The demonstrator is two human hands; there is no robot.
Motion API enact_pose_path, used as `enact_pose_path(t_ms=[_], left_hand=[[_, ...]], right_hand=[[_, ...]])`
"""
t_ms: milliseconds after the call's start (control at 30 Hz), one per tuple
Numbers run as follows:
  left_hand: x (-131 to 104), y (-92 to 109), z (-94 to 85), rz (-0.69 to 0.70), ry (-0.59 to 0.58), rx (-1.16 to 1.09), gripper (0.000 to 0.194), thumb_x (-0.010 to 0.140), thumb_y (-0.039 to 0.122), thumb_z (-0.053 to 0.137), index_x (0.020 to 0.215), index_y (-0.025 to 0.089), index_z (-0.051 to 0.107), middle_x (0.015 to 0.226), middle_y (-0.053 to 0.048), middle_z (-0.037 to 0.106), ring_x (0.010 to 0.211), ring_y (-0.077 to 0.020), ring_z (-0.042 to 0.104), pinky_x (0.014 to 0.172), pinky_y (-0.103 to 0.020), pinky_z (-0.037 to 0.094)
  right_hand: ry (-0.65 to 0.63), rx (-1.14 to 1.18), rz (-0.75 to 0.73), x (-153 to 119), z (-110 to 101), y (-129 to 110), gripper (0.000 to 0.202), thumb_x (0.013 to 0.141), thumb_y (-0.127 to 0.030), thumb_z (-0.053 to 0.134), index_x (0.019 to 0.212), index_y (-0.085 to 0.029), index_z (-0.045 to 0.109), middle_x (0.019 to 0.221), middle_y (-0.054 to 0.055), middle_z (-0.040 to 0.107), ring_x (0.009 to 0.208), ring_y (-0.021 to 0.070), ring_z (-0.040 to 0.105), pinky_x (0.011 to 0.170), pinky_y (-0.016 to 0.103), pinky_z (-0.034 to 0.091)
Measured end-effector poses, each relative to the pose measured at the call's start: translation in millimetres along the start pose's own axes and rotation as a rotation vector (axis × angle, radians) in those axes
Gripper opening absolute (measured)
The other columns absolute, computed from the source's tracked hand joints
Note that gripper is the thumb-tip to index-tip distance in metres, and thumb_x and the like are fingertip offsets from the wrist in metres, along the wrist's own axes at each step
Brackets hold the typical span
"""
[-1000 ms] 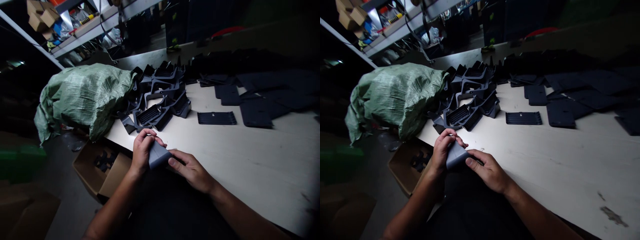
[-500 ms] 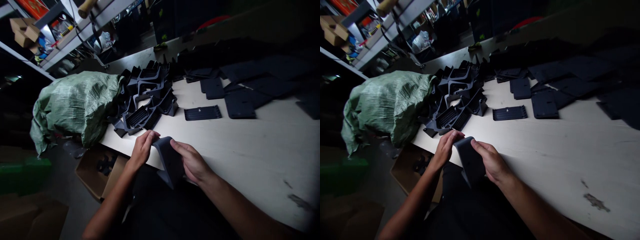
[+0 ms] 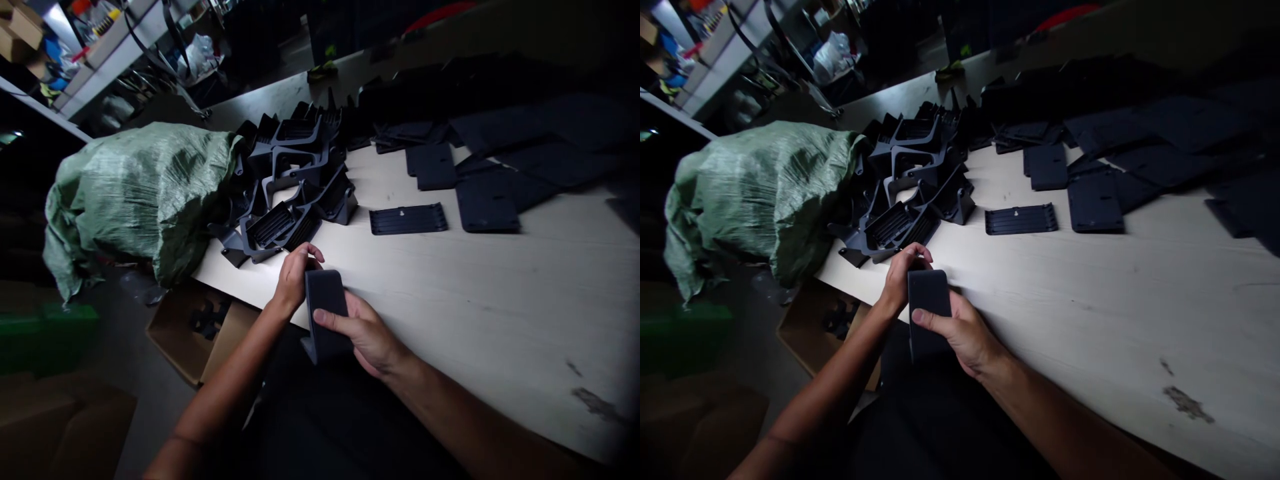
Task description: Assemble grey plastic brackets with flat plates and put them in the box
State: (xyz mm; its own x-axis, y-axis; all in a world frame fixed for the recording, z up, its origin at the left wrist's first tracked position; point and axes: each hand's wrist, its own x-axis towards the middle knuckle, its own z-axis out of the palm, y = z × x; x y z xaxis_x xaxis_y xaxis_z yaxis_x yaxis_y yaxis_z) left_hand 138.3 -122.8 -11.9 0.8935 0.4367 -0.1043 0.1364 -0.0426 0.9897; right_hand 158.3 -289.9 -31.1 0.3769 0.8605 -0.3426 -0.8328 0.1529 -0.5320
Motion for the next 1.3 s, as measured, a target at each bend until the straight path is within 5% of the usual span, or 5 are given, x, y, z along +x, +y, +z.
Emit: enact_pose_path(t_ms=[467,700,867,1167,1300], left_hand=[[-2,-19,-31.9,0.007,0.043,0.001,0.036,0.100,0.043,0.037,0.074,0.023,0.052,0.068,-0.002,0.058,0.066,-0.0183,0.057,0.065,-0.031,0.043],[4,-17,-44.6,0.040,0.062,-0.068,0.034,0.098,0.040,0.037,0.080,0.021,0.058,0.070,-0.002,0.060,0.064,-0.0174,0.054,0.063,-0.030,0.041],[5,-17,-50.1,0.083,0.035,-0.049,0.036,0.101,0.045,0.037,0.085,0.021,0.059,0.067,-0.002,0.063,0.060,-0.0176,0.056,0.060,-0.031,0.041],[13,-23,-57.4,0.061,0.000,-0.062,0.033,0.099,0.039,0.035,0.074,0.023,0.049,0.064,-0.002,0.059,0.061,-0.0184,0.057,0.062,-0.032,0.043],[15,-27,-63.7,0.076,0.019,-0.098,0.032,0.099,0.039,0.036,0.073,0.023,0.047,0.065,-0.001,0.057,0.062,-0.0183,0.056,0.062,-0.032,0.042]], right_hand=[[0.134,-0.135,-0.077,23,28,21,0.044,0.072,-0.033,0.096,0.107,-0.019,0.074,0.091,0.001,0.072,0.079,0.0160,0.064,0.071,0.028,0.052],[0.047,-0.107,0.166,30,36,-8,0.045,0.067,-0.028,0.098,0.102,-0.018,0.072,0.082,-0.001,0.070,0.070,0.0141,0.064,0.068,0.029,0.055],[0.026,-0.084,0.275,36,45,-7,0.052,0.062,-0.030,0.099,0.103,-0.016,0.070,0.087,0.008,0.077,0.076,0.0225,0.072,0.072,0.037,0.060],[0.207,-0.106,0.092,42,61,15,0.047,0.062,-0.029,0.098,0.100,-0.017,0.073,0.087,0.005,0.077,0.077,0.0214,0.071,0.072,0.034,0.058],[0.178,-0.135,0.120,51,58,13,0.051,0.061,-0.030,0.099,0.101,-0.017,0.072,0.088,0.005,0.077,0.076,0.0212,0.070,0.072,0.034,0.057]])
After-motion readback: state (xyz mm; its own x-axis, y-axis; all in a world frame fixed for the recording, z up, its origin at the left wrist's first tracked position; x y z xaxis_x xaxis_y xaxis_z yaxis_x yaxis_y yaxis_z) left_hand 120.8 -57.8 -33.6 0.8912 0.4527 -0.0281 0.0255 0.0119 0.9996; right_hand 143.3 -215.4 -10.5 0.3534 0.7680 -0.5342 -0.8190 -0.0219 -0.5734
